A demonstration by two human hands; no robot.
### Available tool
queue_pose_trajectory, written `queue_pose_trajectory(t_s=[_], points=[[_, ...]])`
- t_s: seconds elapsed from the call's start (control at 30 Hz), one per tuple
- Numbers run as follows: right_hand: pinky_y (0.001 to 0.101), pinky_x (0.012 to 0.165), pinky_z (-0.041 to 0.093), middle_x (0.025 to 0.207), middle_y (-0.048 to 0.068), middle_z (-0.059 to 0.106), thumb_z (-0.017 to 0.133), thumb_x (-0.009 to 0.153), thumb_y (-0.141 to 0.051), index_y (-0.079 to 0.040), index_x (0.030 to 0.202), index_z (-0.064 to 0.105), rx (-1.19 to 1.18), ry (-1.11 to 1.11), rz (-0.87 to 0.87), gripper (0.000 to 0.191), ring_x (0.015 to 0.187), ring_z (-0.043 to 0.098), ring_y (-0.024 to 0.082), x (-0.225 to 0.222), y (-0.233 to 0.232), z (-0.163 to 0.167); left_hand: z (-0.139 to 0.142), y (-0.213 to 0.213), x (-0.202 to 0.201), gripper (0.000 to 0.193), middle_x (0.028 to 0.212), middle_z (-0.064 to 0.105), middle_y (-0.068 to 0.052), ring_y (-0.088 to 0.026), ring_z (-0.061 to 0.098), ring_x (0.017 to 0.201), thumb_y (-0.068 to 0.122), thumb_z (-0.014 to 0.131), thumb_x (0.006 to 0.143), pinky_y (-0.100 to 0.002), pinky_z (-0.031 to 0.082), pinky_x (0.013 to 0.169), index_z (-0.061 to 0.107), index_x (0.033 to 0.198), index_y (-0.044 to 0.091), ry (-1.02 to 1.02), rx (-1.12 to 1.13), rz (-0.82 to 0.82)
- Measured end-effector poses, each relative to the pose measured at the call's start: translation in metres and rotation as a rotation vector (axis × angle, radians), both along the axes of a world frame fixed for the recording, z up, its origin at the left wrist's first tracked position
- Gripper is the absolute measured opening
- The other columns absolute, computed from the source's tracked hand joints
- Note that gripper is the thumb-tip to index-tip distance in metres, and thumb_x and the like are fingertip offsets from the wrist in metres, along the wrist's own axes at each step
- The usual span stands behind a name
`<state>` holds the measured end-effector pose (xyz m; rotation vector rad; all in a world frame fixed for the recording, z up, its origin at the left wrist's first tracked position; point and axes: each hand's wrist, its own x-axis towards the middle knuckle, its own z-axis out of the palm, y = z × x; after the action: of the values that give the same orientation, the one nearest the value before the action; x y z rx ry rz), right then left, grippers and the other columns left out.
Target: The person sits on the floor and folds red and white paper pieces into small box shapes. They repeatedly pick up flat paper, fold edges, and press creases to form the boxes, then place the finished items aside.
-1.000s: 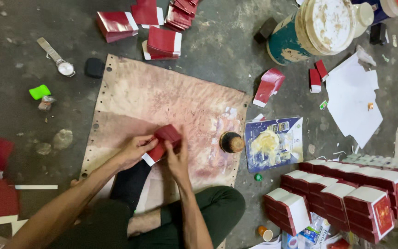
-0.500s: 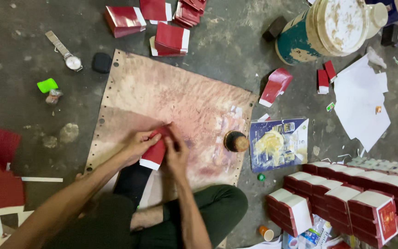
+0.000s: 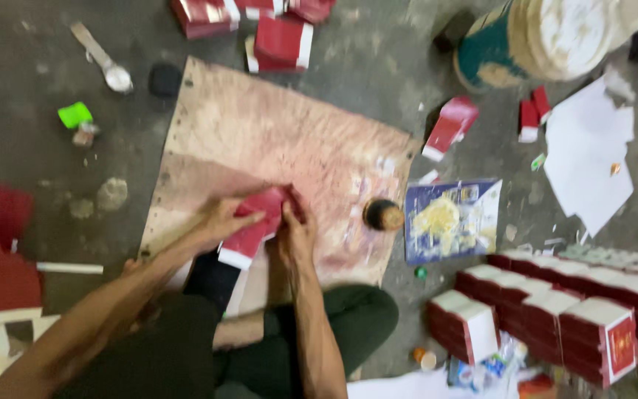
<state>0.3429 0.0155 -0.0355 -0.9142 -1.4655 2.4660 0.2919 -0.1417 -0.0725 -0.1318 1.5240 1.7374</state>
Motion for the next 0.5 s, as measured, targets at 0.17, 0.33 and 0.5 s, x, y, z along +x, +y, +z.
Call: queue_pose_trajectory(t_s=[0.17, 0.33, 0.5], points=[[0.0394, 0.114, 0.047, 0.144, 0.021, 0.064, 0.051, 0.097, 0.011, -0.011, 0.117, 0.078, 0.761, 0.211, 0.24, 0.041, 0.135, 0.063, 0.031, -0.002, 0.0, 0.009, 0.02, -0.005, -0.007, 0.041, 0.097, 0.076, -0.002, -0.01, 0.069, 0.085, 0.02, 0.081, 0.084, -0.028, 0.056, 0.075, 0.07, 0.121, 0.006, 0.104, 0.059, -0.008], [0.0331, 0.111, 0.049, 0.145, 0.016, 0.064, 0.05, 0.091, 0.013, -0.006, 0.119, 0.078, 0.508, 0.067, 0.148, 0.045, 0.132, 0.065, 0.025, 0.001, 0.004, -0.006, 0.026, -0.007, -0.011, 0.043, 0.101, 0.078, -0.001, -0.009, 0.07, 0.09, 0.021, 0.082, 0.081, -0.028, 0.057, 0.082, 0.072, 0.12, 0.008, 0.108, 0.028, -0.083], [0.0333, 0.111, 0.046, 0.141, 0.018, 0.064, 0.057, 0.101, 0.003, 0.005, 0.124, 0.071, 0.118, 0.0, 0.141, 0.027, 0.132, 0.059, 0.026, 0.002, 0.008, -0.011, 0.019, -0.003, -0.014, 0.037, 0.095, 0.079, -0.005, -0.015, 0.07, 0.087, 0.026, 0.085, 0.082, -0.033, 0.057, 0.081, 0.079, 0.109, 0.002, 0.086, -0.207, -0.196]])
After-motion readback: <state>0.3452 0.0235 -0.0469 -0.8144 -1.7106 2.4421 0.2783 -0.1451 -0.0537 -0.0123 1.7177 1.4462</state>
